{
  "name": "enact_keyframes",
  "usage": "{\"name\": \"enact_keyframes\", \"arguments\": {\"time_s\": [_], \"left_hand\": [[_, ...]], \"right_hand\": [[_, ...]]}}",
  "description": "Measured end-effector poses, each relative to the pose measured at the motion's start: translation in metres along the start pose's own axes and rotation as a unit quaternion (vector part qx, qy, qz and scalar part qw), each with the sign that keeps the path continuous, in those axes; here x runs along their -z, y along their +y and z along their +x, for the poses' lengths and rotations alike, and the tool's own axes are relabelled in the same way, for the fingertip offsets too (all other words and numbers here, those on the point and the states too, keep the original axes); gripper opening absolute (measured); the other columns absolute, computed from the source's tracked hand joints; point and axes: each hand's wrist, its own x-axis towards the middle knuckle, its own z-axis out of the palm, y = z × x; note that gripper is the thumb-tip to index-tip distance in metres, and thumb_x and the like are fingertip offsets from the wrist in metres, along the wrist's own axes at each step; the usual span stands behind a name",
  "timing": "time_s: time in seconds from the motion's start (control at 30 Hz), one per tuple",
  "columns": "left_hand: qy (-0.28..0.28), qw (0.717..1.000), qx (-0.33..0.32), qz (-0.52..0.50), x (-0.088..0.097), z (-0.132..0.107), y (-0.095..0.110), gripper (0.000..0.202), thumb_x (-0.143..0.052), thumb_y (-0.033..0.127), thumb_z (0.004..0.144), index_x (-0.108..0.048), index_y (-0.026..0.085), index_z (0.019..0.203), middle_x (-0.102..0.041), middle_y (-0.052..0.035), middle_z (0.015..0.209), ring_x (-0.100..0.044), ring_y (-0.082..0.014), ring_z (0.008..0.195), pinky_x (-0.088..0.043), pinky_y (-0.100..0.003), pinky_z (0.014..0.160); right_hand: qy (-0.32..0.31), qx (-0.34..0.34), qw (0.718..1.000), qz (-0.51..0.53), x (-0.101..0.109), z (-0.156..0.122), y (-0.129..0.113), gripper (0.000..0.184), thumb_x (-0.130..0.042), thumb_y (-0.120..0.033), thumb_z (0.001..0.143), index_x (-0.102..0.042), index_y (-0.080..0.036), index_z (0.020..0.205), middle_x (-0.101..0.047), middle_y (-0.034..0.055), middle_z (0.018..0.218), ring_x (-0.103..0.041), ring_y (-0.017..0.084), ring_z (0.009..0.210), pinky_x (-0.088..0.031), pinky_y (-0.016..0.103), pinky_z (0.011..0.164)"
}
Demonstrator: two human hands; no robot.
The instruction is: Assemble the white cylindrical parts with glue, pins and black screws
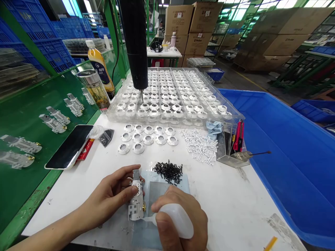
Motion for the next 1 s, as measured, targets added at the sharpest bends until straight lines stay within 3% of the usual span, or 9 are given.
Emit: {"name": "enact_keyframes", "arguments": {"time_s": [0.2, 0.47, 0.7, 0.8, 0.9, 1.0], "left_hand": [[0.005, 1.0, 0.001, -0.003, 0.001, -0.001, -0.001, 0.053, -0.071, 0.038, 0.099, -0.053, 0.023, 0.147, -0.059, 0.0007, 0.094, -0.052, -0.0146, 0.081, -0.043, -0.028, 0.07], [0.001, 1.0, -0.002, -0.005, 0.001, 0.001, 0.0, 0.052, -0.071, 0.036, 0.099, -0.053, 0.023, 0.147, -0.052, 0.0036, 0.088, -0.049, -0.0128, 0.077, -0.042, -0.026, 0.069], [0.003, 1.0, 0.011, 0.006, 0.002, -0.001, 0.0, 0.055, -0.071, 0.04, 0.099, -0.052, 0.024, 0.148, -0.058, -0.0004, 0.098, -0.05, -0.0156, 0.083, -0.042, -0.029, 0.073], [0.001, 1.0, 0.015, 0.022, 0.002, -0.002, -0.001, 0.055, -0.069, 0.042, 0.1, -0.05, 0.025, 0.15, -0.058, -0.0011, 0.101, -0.05, -0.0167, 0.085, -0.041, -0.03, 0.074], [0.002, 0.999, 0.025, 0.042, 0.003, -0.003, -0.001, 0.056, -0.067, 0.046, 0.101, -0.05, 0.027, 0.15, -0.054, 0.001, 0.093, -0.048, -0.0171, 0.083, -0.039, -0.03, 0.073], [0.0, 0.998, 0.031, 0.048, 0.004, -0.003, -0.001, 0.057, -0.067, 0.048, 0.1, -0.05, 0.028, 0.15, -0.048, 0.0036, 0.086, -0.044, -0.0158, 0.077, -0.037, -0.029, 0.069]], "right_hand": [[-0.008, 0.015, 0.999, 0.033, -0.002, 0.003, -0.001, 0.026, -0.059, -0.033, 0.104, -0.068, -0.017, 0.086, -0.065, 0.0067, 0.07, -0.057, 0.02, 0.053, -0.043, 0.033, 0.052], [0.005, 0.002, 1.0, 0.025, -0.002, 0.0, -0.001, 0.034, -0.057, -0.038, 0.106, -0.069, -0.017, 0.083, -0.064, 0.0072, 0.069, -0.056, 0.02, 0.054, -0.043, 0.035, 0.053], [0.013, -0.005, 0.998, 0.054, -0.002, 0.003, -0.001, 0.03, -0.061, -0.036, 0.104, -0.072, -0.017, 0.084, -0.066, 0.007, 0.07, -0.057, 0.02, 0.054, -0.043, 0.034, 0.052], [0.055, -0.037, 0.994, 0.091, 0.011, 0.008, -0.001, 0.033, -0.064, -0.043, 0.103, -0.076, -0.019, 0.085, -0.064, 0.005, 0.067, -0.057, 0.019, 0.057, -0.046, 0.033, 0.053], [0.136, -0.113, 0.979, 0.102, 0.04, 0.004, 0.004, 0.037, -0.07, -0.054, 0.096, -0.081, -0.02, 0.086, -0.068, 0.0071, 0.073, -0.062, 0.022, 0.068, -0.053, 0.033, 0.057], [0.232, -0.157, 0.959, 0.05, 0.076, -0.01, 0.014, 0.027, -0.079, -0.044, 0.087, -0.084, -0.023, 0.103, -0.075, 0.0099, 0.098, -0.071, 0.032, 0.095, -0.062, 0.043, 0.078]]}}
